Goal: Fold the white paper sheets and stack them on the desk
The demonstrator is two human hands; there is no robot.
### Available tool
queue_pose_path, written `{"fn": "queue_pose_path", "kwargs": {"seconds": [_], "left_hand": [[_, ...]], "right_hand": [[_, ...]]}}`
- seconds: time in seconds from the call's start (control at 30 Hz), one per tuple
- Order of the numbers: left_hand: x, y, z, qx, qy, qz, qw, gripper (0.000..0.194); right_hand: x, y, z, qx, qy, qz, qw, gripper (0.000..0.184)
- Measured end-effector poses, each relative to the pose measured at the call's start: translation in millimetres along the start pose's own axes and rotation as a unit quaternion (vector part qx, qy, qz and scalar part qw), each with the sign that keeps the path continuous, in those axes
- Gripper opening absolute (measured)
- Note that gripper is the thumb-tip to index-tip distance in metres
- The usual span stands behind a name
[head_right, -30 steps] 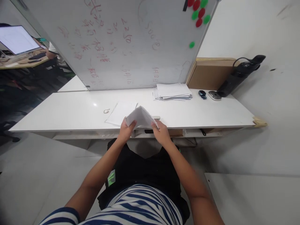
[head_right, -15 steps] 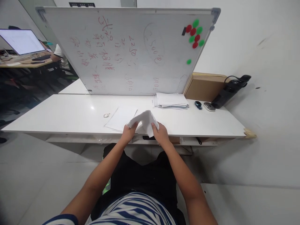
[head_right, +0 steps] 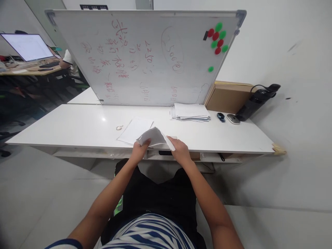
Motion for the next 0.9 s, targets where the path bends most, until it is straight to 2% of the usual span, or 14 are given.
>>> {"fn": "queue_pose_path", "kwargs": {"seconds": [0.13, 0.33, 0.47, 0.6, 0.7, 0.77, 0.9], "left_hand": [[-4.5, -9, 11, 0.024, 0.015, -0.016, 0.999, 0.036], [-17.5, -2, 36, 0.000, 0.018, -0.049, 0.999, 0.035], [-20.5, -4, 41, 0.007, 0.028, -0.057, 0.998, 0.036], [-19.7, -7, 31, 0.016, 0.016, -0.042, 0.999, 0.039], [-17.3, -8, 23, 0.026, 0.005, -0.019, 0.999, 0.040], [-16.1, -5, 21, 0.019, 0.000, -0.009, 1.000, 0.040], [-16.8, 0, 23, -0.001, 0.000, -0.014, 1.000, 0.038]], "right_hand": [[-6, 15, 2, -0.021, -0.003, 0.003, 1.000, 0.047], [1, 36, 20, -0.048, 0.028, 0.002, 0.998, 0.042], [3, 34, 20, -0.039, 0.042, 0.026, 0.998, 0.041], [2, 24, 9, -0.040, 0.027, 0.053, 0.997, 0.041], [3, 23, 5, -0.084, 0.008, 0.098, 0.992, 0.040], [5, 29, 4, -0.138, 0.002, 0.144, 0.980, 0.041], [8, 49, 0, -0.275, 0.042, 0.243, 0.929, 0.044]]}}
Point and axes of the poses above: each hand's wrist, its own z-axis towards the middle knuckle, its own x-axis out of the back of the hand, y = z × x, the point moved 9 cm from there along z, towards the middle knuckle, and after that the axes turned 6 degrees about -z, right-handed, at the moved point
